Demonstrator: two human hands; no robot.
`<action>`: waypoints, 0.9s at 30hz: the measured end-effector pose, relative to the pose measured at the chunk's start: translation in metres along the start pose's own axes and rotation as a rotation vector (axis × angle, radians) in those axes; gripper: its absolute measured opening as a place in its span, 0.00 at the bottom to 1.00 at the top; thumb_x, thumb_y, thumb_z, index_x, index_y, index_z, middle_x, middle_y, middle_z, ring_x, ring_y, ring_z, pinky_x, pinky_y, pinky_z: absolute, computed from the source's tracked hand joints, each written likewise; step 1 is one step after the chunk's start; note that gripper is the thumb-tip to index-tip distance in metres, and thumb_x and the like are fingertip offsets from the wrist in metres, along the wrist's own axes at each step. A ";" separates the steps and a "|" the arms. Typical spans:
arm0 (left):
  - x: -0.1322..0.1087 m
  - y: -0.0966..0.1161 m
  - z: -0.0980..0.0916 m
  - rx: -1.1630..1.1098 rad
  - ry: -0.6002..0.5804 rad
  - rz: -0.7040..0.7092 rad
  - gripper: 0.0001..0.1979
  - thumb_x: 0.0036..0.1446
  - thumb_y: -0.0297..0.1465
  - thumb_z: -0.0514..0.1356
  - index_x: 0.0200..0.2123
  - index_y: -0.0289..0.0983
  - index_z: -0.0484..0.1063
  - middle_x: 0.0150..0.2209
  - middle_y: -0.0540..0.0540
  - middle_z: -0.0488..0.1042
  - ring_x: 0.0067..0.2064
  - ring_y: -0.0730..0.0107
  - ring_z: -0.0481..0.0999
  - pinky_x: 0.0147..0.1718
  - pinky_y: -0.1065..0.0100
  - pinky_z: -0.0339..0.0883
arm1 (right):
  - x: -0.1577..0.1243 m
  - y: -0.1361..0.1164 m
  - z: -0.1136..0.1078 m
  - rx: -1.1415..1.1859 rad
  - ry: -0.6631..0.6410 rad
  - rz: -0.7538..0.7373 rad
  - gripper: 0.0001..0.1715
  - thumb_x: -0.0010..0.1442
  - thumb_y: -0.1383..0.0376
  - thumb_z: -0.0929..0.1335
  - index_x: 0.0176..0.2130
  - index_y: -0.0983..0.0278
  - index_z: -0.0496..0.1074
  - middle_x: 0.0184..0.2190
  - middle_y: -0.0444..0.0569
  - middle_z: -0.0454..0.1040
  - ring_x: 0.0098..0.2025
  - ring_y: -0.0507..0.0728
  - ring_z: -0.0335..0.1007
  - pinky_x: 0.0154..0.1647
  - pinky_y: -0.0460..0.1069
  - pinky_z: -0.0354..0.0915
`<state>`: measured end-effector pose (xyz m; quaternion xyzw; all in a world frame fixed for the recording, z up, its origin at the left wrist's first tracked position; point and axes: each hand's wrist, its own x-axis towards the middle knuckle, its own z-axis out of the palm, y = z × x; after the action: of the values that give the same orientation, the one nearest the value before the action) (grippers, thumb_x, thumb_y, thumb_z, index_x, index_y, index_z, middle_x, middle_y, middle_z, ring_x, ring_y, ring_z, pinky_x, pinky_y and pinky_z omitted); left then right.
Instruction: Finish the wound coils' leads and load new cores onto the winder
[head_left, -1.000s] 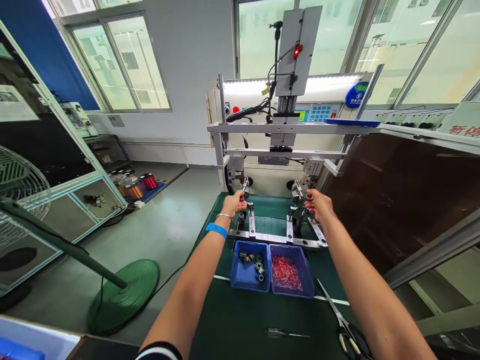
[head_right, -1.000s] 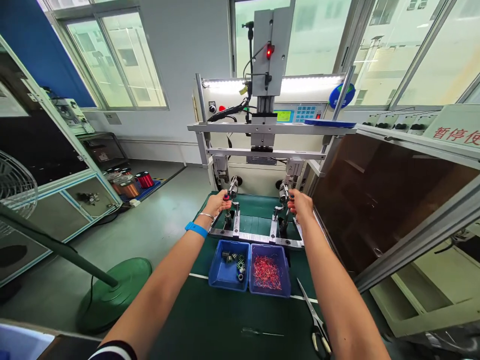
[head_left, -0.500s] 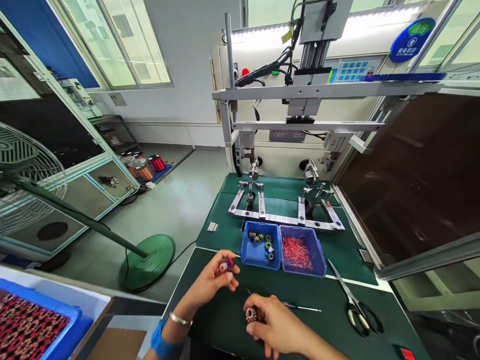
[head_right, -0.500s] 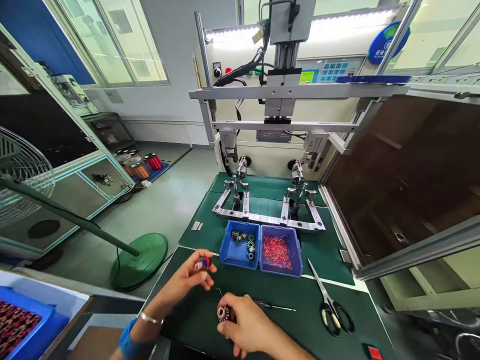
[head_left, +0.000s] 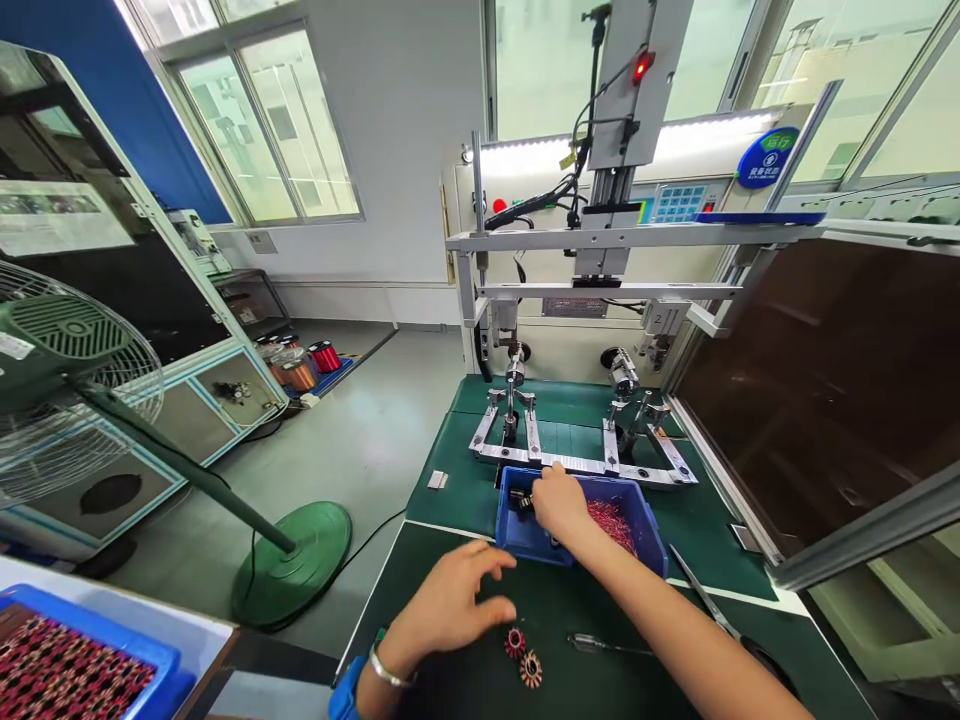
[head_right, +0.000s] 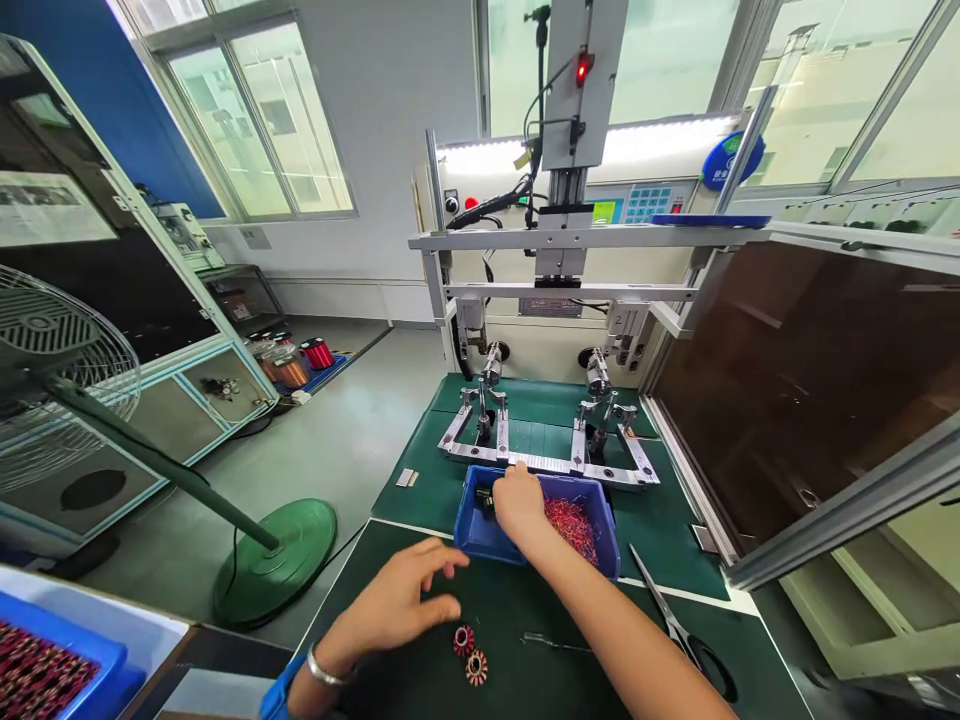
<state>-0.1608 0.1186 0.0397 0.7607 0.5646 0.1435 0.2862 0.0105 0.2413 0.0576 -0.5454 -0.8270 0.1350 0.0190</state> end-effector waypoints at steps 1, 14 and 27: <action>0.011 0.003 -0.007 0.080 0.075 0.003 0.18 0.57 0.33 0.65 0.52 0.43 0.74 0.43 0.48 0.75 0.39 0.67 0.74 0.39 0.68 0.69 | 0.007 -0.003 0.004 -0.002 0.026 0.008 0.12 0.67 0.62 0.69 0.46 0.68 0.74 0.49 0.53 0.75 0.51 0.60 0.72 0.53 0.59 0.69; 0.119 0.029 0.017 0.363 0.185 -0.006 0.14 0.57 0.17 0.52 0.37 0.32 0.77 0.40 0.32 0.75 0.48 0.49 0.70 0.49 0.49 0.60 | -0.101 0.037 0.001 0.443 0.369 -0.270 0.04 0.62 0.70 0.63 0.39 0.62 0.63 0.38 0.49 0.76 0.35 0.52 0.75 0.37 0.45 0.72; 0.092 0.006 0.010 -0.575 0.243 0.012 0.21 0.55 0.37 0.64 0.50 0.35 0.73 0.25 0.52 0.69 0.28 0.68 0.74 0.31 0.66 0.70 | -0.128 0.049 -0.008 0.557 0.484 -0.318 0.20 0.65 0.62 0.65 0.56 0.59 0.71 0.44 0.54 0.72 0.35 0.56 0.72 0.33 0.48 0.72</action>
<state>-0.1213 0.2016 0.0255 0.6293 0.5263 0.3890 0.4191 0.1078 0.1451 0.0677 -0.4008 -0.8043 0.2171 0.3812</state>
